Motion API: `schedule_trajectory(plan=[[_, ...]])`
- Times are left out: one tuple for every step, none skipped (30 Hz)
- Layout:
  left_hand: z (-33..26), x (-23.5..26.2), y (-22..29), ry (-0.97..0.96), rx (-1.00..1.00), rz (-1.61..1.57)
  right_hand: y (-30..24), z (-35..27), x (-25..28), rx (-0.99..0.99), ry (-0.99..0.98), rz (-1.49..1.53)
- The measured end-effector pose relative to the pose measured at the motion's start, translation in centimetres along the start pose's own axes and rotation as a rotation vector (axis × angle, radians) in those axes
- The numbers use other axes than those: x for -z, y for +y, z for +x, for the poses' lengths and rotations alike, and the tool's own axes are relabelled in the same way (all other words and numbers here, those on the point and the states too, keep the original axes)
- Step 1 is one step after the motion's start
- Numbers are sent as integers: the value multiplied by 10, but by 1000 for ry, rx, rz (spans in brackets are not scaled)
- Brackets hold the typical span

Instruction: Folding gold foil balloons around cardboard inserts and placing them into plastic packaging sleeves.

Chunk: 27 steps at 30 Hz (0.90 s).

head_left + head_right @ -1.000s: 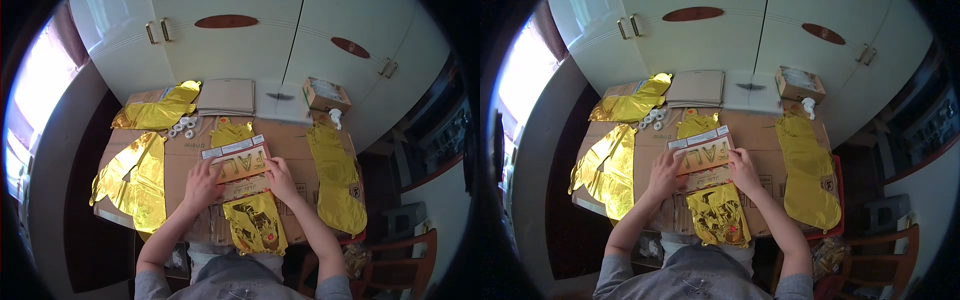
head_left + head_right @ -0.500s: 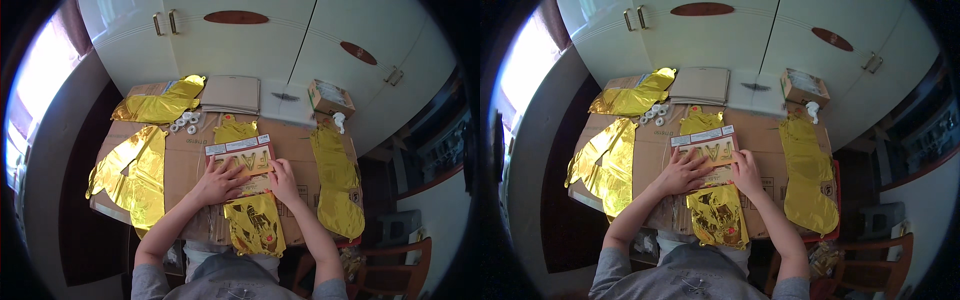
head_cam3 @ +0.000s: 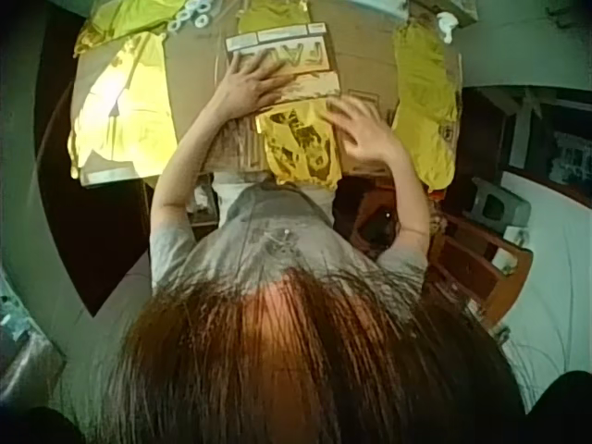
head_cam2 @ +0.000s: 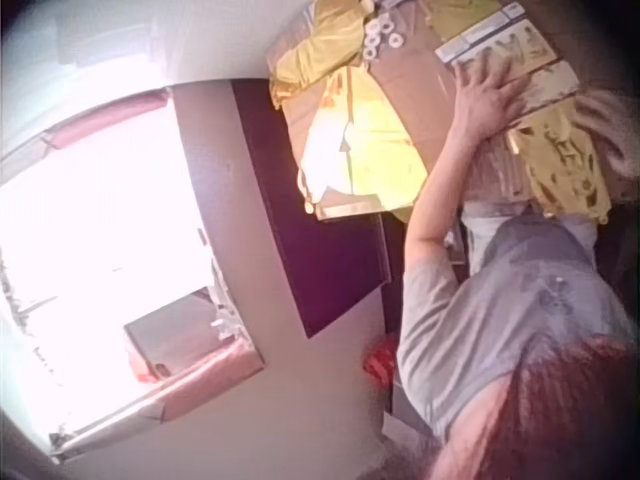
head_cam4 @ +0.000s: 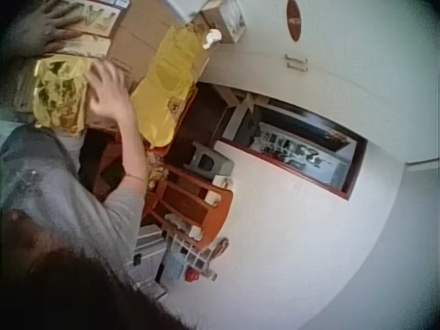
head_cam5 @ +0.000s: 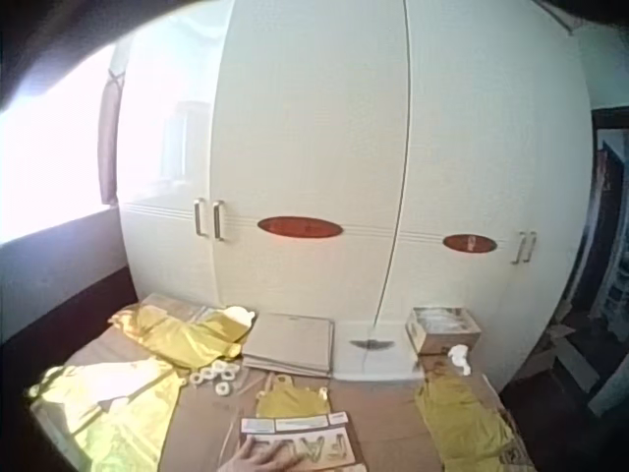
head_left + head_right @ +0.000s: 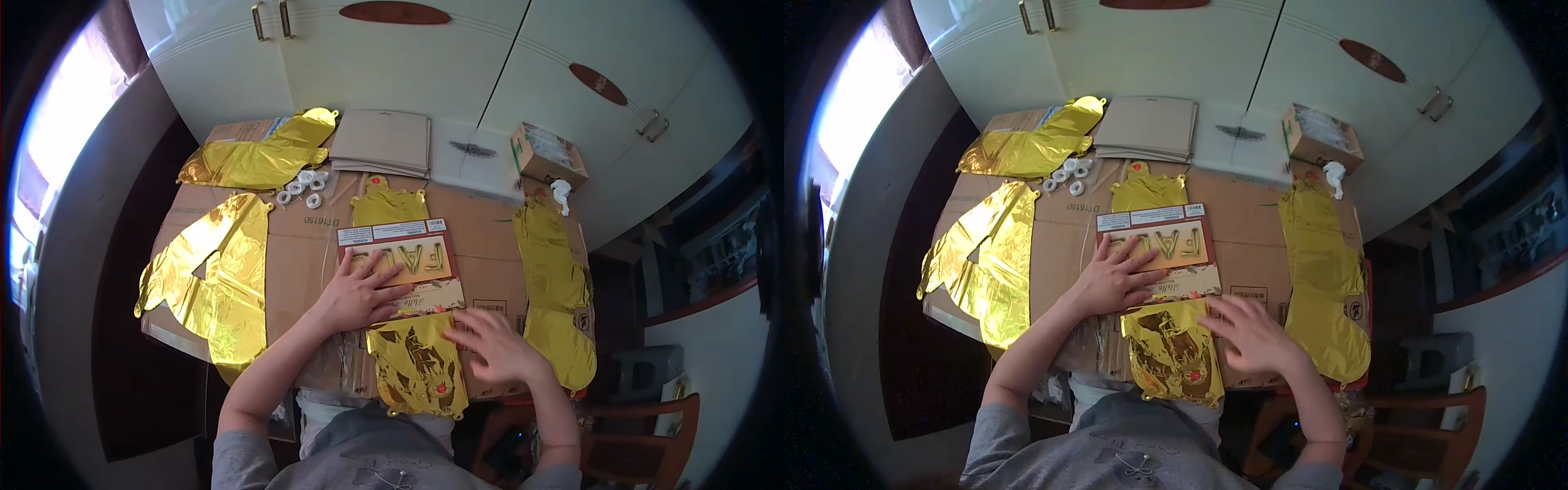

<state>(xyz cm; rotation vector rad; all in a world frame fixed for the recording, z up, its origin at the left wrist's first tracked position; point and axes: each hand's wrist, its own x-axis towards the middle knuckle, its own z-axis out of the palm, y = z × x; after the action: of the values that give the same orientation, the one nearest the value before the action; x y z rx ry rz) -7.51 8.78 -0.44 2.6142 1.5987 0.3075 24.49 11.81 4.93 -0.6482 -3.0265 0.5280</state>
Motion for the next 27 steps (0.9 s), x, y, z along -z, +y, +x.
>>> schedule_trajectory(plan=[[0, 0, 0, 1, 2, -1, -9, -11, 2, -4, -41, -11], [0, 0, 0, 3, 4, -2, -18, -21, 2, -9, -83, -22], [-1, -1, 0, 3, 8, 2, -24, -28, 0, -9, -122, -32], [-1, -1, 0, 7, 11, 5, -27, -31, -3, 20, -110, -46], [-2, -2, -1, 11, 14, 7, -30, -34, -6, 49, -99, -60], [-2, -1, -1, 15, 9, 14, -33, -36, -9, 73, -80, -76], [-2, -2, -1, 18, 8, 10, -36, -38, -16, 64, -89, -63], [-2, -2, 0, 21, 8, 5, -39, -38, -24, 92, -101, -123], [-1, -2, -1, 26, 8, 5, -41, -37, -30, 121, -111, -186], [-2, -2, -1, 30, 6, 4, -43, -34, -34, 151, -120, -249], [-2, -3, -1, 34, 5, 3, -47, -32, -33, 187, -40, -273], [-2, -3, -1, 39, 4, 0, -47, -32, -37, 207, 51, -247], [-2, -3, -1, 39, 3, -1, -45, -32, -44, 228, 142, -221], [-1, -2, -1, 39, 2, -3, -45, -32, -47, 247, 233, -193], [0, -2, -1, 38, 1, -3, -46, -26, -43, 264, 328, -175], [-1, -2, -1, 37, 7, -2, -44, -23, -40, 282, 338, -173], [-2, -1, -1, 36, 12, -1, -41, -20, -37, 300, 347, -170], [-2, -1, -1, 38, 16, 0, -38, -17, -34, 317, 358, -170], [-3, -2, 0, 51, 20, 2, -37, -14, -29, 352, 367, -185], [-3, -3, 1, 63, 24, 3, -35, -11, -27, 363, 369, -179], [-3, -3, 1, 75, 29, 5, -33, -8, -27, 375, 372, -173], [-3, -2, 1, 70, 30, 1, -31, -5, -26, 387, 374, -166], [-3, -1, 1, 65, 31, -3, -27, -2, -24, 394, 360, -192], [-3, -2, 1, 60, 32, -11, -23, -1, -22, 400, 344, -218], [-3, -2, 1, 64, 32, -8, -18, 1, -21, 405, 328, -244], [-3, -2, 1, 67, 32, -5, -12, 3, -21, 399, 336, -259], [-3, -2, 2, 71, 31, -1, -6, 5, -22, 392, 344, -275]])
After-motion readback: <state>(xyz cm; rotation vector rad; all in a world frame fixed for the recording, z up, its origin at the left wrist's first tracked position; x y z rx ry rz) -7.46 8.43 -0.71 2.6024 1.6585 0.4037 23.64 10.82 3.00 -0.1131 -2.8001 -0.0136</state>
